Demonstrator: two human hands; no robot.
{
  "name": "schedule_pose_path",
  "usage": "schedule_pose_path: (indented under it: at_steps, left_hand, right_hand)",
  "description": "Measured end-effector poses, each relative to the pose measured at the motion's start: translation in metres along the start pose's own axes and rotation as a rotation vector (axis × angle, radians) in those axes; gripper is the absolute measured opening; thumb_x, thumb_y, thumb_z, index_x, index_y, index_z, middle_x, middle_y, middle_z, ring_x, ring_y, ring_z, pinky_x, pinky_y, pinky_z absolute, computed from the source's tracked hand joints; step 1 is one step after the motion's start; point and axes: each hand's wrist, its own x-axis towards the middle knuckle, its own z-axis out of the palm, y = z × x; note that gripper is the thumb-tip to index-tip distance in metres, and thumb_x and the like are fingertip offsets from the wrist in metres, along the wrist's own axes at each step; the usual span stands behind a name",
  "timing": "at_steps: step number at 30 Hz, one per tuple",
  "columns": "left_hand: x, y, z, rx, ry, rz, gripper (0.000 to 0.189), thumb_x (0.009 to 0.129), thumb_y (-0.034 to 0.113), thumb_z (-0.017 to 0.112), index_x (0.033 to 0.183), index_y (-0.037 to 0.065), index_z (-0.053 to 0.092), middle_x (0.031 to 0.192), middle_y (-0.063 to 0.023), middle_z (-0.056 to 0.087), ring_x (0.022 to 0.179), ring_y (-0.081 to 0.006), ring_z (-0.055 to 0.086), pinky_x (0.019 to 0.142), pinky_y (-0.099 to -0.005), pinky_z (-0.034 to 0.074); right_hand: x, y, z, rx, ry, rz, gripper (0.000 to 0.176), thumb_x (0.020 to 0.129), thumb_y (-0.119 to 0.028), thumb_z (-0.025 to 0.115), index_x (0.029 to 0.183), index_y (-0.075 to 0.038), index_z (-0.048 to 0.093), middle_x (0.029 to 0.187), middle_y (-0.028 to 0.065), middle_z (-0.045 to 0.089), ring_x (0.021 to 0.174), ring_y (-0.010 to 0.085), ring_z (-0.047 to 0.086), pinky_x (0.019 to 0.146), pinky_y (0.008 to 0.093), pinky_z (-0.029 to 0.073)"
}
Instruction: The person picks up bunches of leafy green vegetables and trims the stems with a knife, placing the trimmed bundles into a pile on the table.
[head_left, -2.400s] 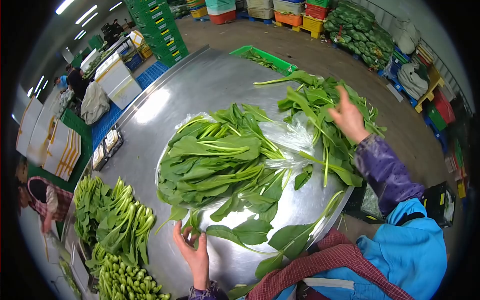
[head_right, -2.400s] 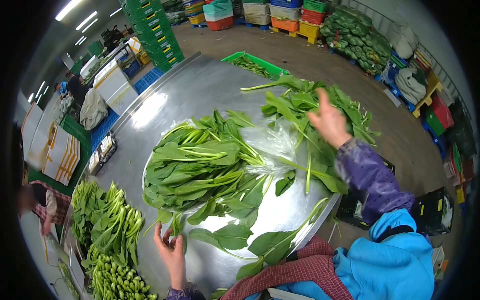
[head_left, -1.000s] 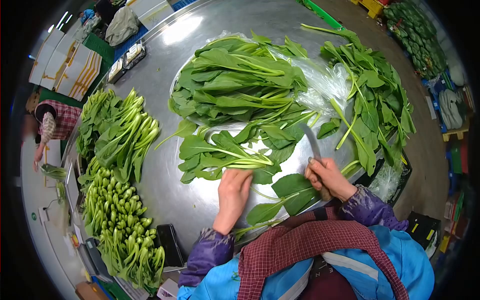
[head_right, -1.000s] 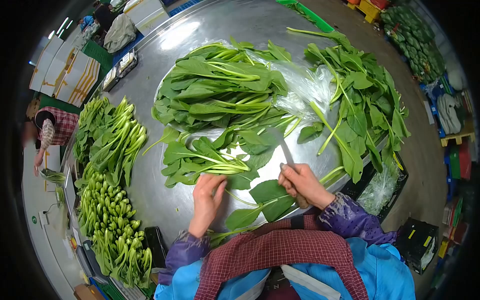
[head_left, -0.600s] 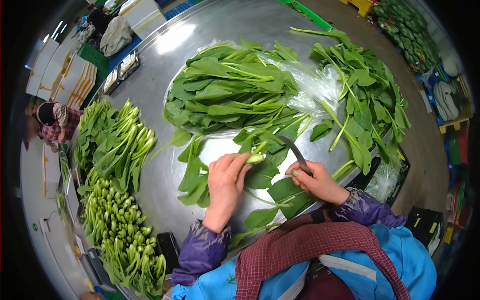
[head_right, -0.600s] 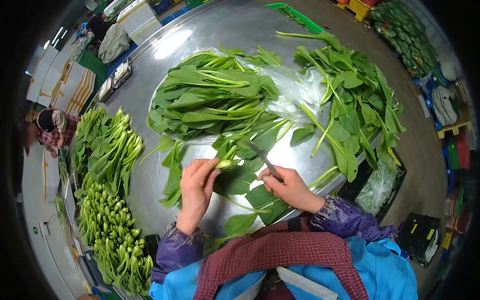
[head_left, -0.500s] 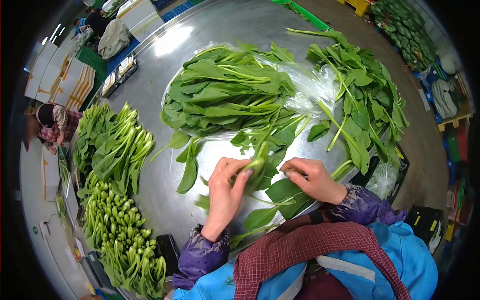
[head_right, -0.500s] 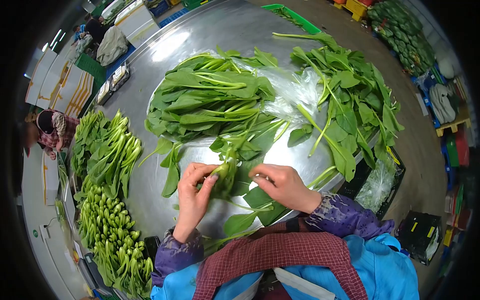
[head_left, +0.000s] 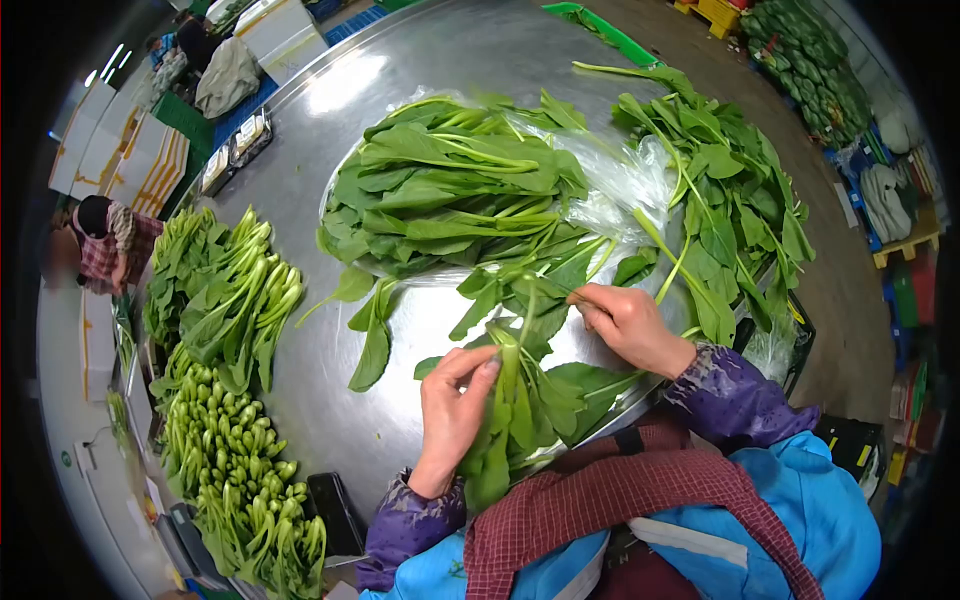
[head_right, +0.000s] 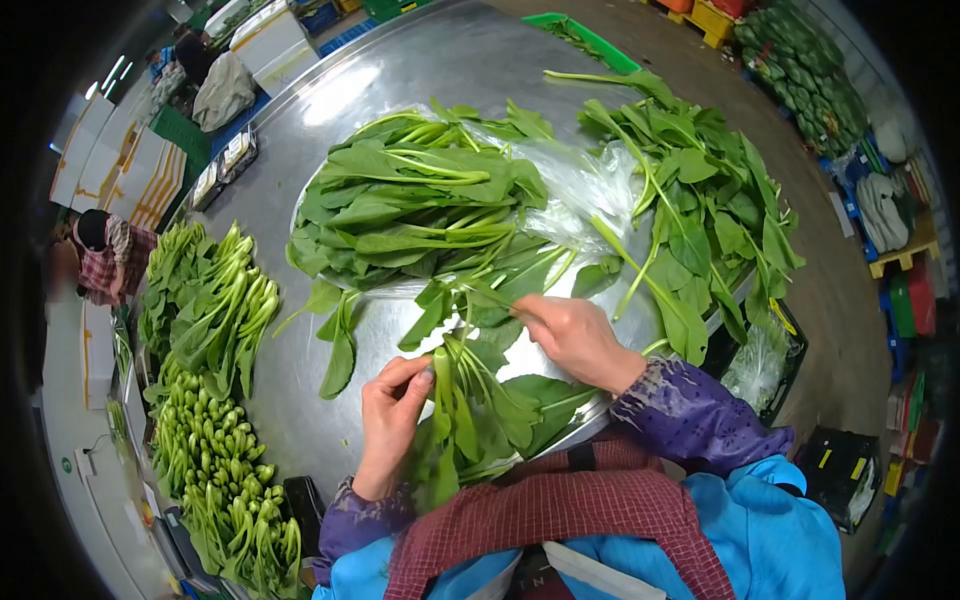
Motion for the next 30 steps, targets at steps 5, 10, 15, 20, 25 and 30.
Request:
schedule_pose_path:
  at_steps: [5, 10, 15, 20, 25, 30]
  left_hand:
    - [0.001, 0.006, -0.054, -0.494, 0.119, -0.066, 0.02, 0.091, 0.012, 0.053, 0.108, 0.002, 0.054, 0.102, -0.0099, 0.061, 0.092, -0.0217, 0.06, 0.084, -0.0341, 0.047]
    - [-0.01, 0.021, -0.089, -0.697, 0.184, -0.036, 0.035, 0.095, 0.037, 0.044, 0.112, 0.006, 0.049, 0.085, -0.0072, 0.055, 0.08, -0.021, 0.058, 0.078, -0.0389, 0.051]
    - [-0.014, 0.011, -0.073, -0.309, 0.266, -0.199, 0.018, 0.088, 0.02, 0.058, 0.1, 0.006, 0.055, 0.061, 0.0052, 0.041, 0.049, -0.0066, 0.037, 0.048, -0.0229, 0.037]
    - [0.0, -0.01, -0.015, -0.243, 0.088, -0.321, 0.025, 0.086, 0.012, 0.061, 0.107, -0.001, 0.06, 0.078, 0.0009, 0.057, 0.061, -0.0073, 0.05, 0.058, -0.0211, 0.043]
    - [0.004, 0.001, 0.017, -0.458, -0.026, -0.325, 0.025, 0.085, 0.01, 0.063, 0.107, -0.002, 0.061, 0.086, -0.0005, 0.063, 0.065, -0.0063, 0.05, 0.058, -0.0199, 0.042]
    - [0.002, -0.001, 0.011, 0.19, 0.043, 0.03, 0.021, 0.081, 0.013, 0.068, 0.095, -0.003, 0.065, 0.075, -0.0058, 0.063, 0.061, -0.0136, 0.054, 0.058, -0.026, 0.045]
  right_hand:
    - [0.007, -0.008, 0.025, 0.184, -0.075, 0.036, 0.02, 0.083, -0.024, 0.059, 0.089, -0.005, 0.063, 0.071, 0.0128, 0.062, 0.063, 0.0277, 0.062, 0.058, 0.0373, 0.047]
    - [-0.002, 0.01, 0.083, -0.181, -0.334, 0.062, 0.031, 0.077, -0.034, 0.061, 0.078, -0.002, 0.06, 0.07, 0.0126, 0.062, 0.061, 0.0294, 0.061, 0.057, 0.0406, 0.048]
    - [0.0, 0.01, 0.067, 0.389, -0.347, 0.212, 0.023, 0.077, -0.022, 0.064, 0.078, 0.0, 0.06, 0.063, 0.0089, 0.059, 0.054, 0.0157, 0.055, 0.051, 0.031, 0.044]
    - [-0.01, -0.01, 0.035, 0.658, -0.413, 0.201, 0.02, 0.082, -0.019, 0.066, 0.084, 0.0, 0.063, 0.067, -0.0005, 0.058, 0.064, 0.0068, 0.051, 0.06, 0.0239, 0.042]
    - [-0.021, -0.016, 0.033, 0.701, -0.427, 0.201, 0.018, 0.083, -0.019, 0.063, 0.085, -0.001, 0.062, 0.066, -0.0006, 0.056, 0.064, 0.0062, 0.05, 0.06, 0.0246, 0.042]
    - [-0.022, -0.023, 0.015, 0.139, -0.095, -0.017, 0.013, 0.081, -0.014, 0.063, 0.089, -0.004, 0.062, 0.073, 0.0079, 0.061, 0.064, 0.0212, 0.059, 0.055, 0.0315, 0.046]
